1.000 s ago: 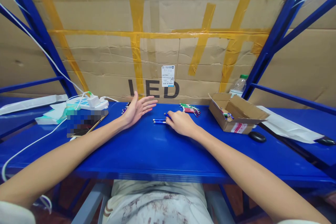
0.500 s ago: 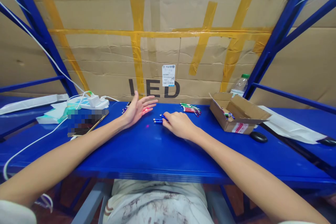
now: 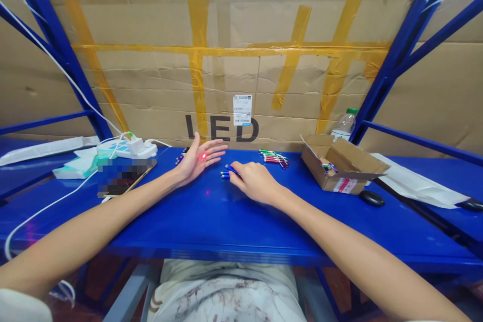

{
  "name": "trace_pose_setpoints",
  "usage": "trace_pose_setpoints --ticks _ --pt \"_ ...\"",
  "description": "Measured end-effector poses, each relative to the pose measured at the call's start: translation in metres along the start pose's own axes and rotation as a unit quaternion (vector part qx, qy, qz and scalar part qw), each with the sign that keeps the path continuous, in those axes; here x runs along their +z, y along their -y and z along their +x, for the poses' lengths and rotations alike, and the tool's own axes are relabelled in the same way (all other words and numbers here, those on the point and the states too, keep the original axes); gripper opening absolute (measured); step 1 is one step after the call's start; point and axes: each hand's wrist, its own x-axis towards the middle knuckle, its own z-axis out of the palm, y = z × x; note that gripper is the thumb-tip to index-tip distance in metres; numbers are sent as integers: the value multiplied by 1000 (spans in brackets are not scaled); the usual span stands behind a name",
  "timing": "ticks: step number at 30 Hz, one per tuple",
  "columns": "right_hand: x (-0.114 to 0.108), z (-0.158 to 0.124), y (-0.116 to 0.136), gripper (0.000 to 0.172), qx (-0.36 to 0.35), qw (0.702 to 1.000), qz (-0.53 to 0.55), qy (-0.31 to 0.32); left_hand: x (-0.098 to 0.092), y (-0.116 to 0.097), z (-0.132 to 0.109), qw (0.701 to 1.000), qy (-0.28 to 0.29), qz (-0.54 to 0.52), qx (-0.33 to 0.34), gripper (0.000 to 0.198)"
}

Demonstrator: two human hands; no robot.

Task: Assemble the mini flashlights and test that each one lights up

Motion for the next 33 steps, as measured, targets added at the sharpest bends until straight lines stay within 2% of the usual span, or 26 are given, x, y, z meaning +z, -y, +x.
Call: trace_pose_setpoints --ticks 7,9,15,20,25,28,33 --pt "-2 5 -19 32 87 992 -84 -27 0 2 2 1000 6 6 2 92" --pt "-2 6 -21 33 91 992 -85 -22 0 1 2 1000 4 9 0 93" --pt "-3 0 -8 33 -19 1000 8 17 2 -1 0 1000 10 16 -7 90" --pt "-1 -5 -4 36 -72 995 62 38 0 -2 0 1000 10 -1 -7 90" --pt "4 -4 -10 34 -80 993 73 44 -3 -4 0 998 29 -41 -31 95" --pt "5 -3 -12 36 -84 993 83 25 -3 -5 0 997 32 -56 -36 97" --pt "3 -4 -12 37 -77 993 83 18 -3 -4 0 997 32 -55 -37 94"
